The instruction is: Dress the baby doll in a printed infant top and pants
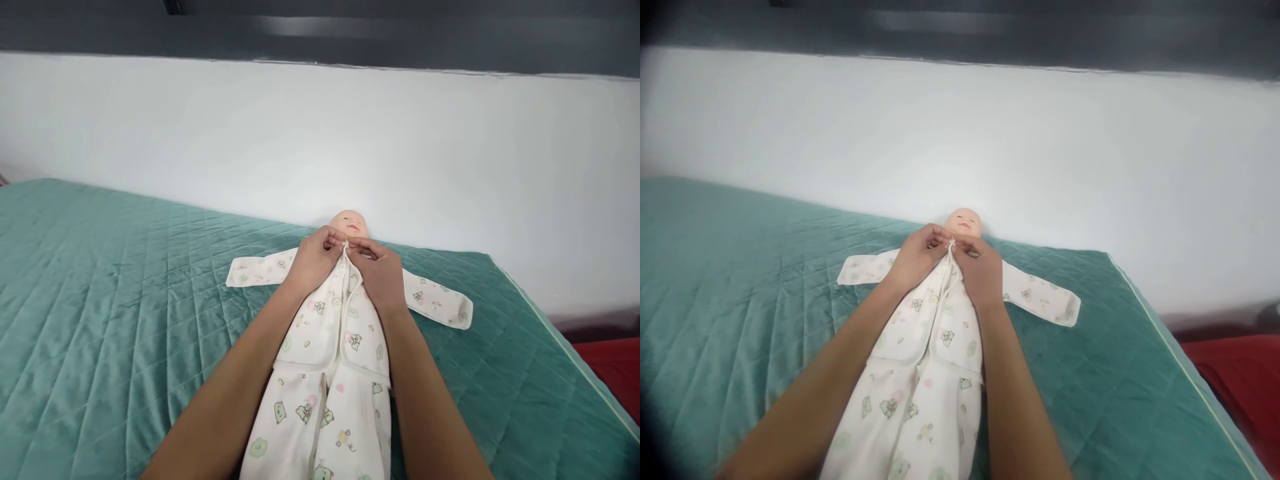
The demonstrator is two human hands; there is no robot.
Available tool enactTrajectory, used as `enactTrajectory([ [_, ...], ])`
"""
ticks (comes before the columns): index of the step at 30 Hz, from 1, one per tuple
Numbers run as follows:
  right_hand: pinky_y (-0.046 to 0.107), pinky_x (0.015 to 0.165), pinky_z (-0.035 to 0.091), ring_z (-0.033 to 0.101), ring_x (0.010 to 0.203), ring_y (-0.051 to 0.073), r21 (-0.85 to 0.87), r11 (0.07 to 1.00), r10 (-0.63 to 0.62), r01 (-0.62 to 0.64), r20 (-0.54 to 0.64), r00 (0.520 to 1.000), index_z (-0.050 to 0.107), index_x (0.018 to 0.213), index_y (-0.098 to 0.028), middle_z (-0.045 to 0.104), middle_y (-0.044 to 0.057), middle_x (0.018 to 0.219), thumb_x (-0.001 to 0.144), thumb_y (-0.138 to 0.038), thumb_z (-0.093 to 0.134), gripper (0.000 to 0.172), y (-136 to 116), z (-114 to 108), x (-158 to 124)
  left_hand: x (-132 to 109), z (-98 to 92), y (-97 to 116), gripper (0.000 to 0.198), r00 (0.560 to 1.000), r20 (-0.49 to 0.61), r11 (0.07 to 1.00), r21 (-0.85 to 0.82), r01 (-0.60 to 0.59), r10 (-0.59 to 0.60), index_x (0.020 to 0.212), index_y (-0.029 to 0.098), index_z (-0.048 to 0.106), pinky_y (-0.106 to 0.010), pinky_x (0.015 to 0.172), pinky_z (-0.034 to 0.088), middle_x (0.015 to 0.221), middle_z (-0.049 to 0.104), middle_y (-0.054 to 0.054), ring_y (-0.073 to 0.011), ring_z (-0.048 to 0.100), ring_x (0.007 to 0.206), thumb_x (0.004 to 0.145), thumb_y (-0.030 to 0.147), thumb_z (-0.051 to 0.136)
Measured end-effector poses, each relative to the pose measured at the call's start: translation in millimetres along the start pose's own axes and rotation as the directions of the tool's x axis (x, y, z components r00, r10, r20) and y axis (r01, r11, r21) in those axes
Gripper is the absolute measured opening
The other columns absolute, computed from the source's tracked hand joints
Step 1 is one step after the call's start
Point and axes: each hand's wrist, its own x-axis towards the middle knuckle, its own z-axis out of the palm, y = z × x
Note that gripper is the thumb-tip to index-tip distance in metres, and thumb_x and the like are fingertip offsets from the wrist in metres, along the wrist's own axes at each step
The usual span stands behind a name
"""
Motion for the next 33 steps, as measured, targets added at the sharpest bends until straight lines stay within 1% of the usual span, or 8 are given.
enactTrajectory([
  [4,0.035,0.085,0.051,0.066,0.087,0.019,0.034,0.999,-0.008,0.007,0.04,0.999,0.075,0.103,-0.021,0.073,0.005,0.101,0.076,-0.032,0.072,0.03,4.1,0.6,1.5,-1.7,-0.8,4.5,0.007,0.999,0.023,0.999,0.009,0.039,-0.039,0.094,0.02,0.064,-0.027,0.084,0.048,0.094,0.071,-0.002,-0.0148,0.066,0.088,0.089,0.022,0.059],
  [7,0.035,0.083,0.051,0.065,0.086,0.019,0.045,0.999,-0.01,0.007,0.073,0.997,0.073,0.106,-0.021,0.072,0.005,0.103,0.076,-0.032,0.071,0.032,4.4,1.0,1.9,-3.1,-1.1,8.9,0.011,0.995,0.034,0.995,0.0,0.096,-0.096,0.096,0.021,0.063,-0.027,0.083,0.048,0.093,0.071,-0.002,-0.0153,0.067,0.089,0.087,0.027,0.063],
  [12,0.037,0.09,0.047,0.061,0.101,0.021,-0.013,0.999,-0.04,0.042,0.144,0.989,0.071,0.109,-0.025,0.07,0.005,0.114,0.077,-0.026,0.065,0.032,0.5,0.2,-0.5,-1.8,-0.4,8.7,0.015,0.987,0.037,0.987,-0.033,0.16,-0.158,0.095,0.02,0.062,-0.027,0.08,0.048,0.089,0.07,0.0,-0.0147,0.066,0.085,0.081,0.02,0.064],
  [16,0.037,0.094,0.043,0.058,0.107,0.02,-0.064,0.993,-0.084,0.097,0.182,0.98,0.071,0.107,-0.027,0.068,0.002,0.119,0.076,-0.019,0.059,0.034,-0.4,-0.2,-2.2,-0.5,-1.5,7.9,0.017,0.982,0.067,0.973,-0.141,0.183,-0.176,0.094,0.019,0.062,-0.027,0.078,0.049,0.085,0.069,0.0,-0.0144,0.066,0.082,0.077,0.015,0.064],
  [21,0.036,0.09,0.045,0.059,0.099,0.02,-0.025,0.996,-0.081,0.085,0.123,0.989,0.068,0.099,-0.024,0.069,0.004,0.111,0.076,-0.025,0.065,0.023,2.5,1.9,-2.2,-2.7,-6.8,11.9,0.024,0.957,0.082,0.913,-0.286,0.29,-0.279,0.094,0.02,0.064,-0.027,0.074,0.05,0.083,0.066,0.001,-0.0131,0.064,0.076,0.072,0.013,0.069],
  [27,0.036,0.089,0.046,0.06,0.093,0.019,-0.027,0.997,-0.072,0.073,0.046,0.996,0.065,0.091,-0.022,0.068,0.005,0.102,0.076,-0.029,0.067,0.017,5.2,4.3,-5.7,-2.5,-10.1,9.7,0.03,0.944,0.16,0.844,-0.423,0.329,-0.288,0.094,0.019,0.064,-0.029,0.076,0.051,0.082,0.066,0.0,-0.0141,0.064,0.077,0.067,0.009,0.072],
  [30,0.036,0.086,0.046,0.06,0.09,0.019,-0.057,0.994,-0.087,0.089,0.027,0.996,0.064,0.087,-0.022,0.067,0.004,0.097,0.078,-0.027,0.064,0.01,4.5,4.1,-8.4,-1.5,-9.8,8.8,0.03,0.945,0.172,0.834,-0.445,0.327,-0.279,0.094,0.018,0.063,-0.029,0.076,0.05,0.083,0.067,-0.001,-0.0137,0.064,0.076,0.067,0.006,0.07],
  [33,0.035,0.085,0.045,0.06,0.09,0.019,-0.119,0.985,-0.127,0.128,0.016,0.992,0.064,0.082,-0.021,0.065,0.004,0.097,0.08,-0.021,0.056,0.008,3.7,3.2,-10.5,-0.6,-8.9,9.1,0.027,0.95,0.153,0.868,-0.388,0.31,-0.271,0.094,0.017,0.063,-0.027,0.075,0.049,0.086,0.068,-0.002,-0.013,0.063,0.077,0.07,0.007,0.069],
])
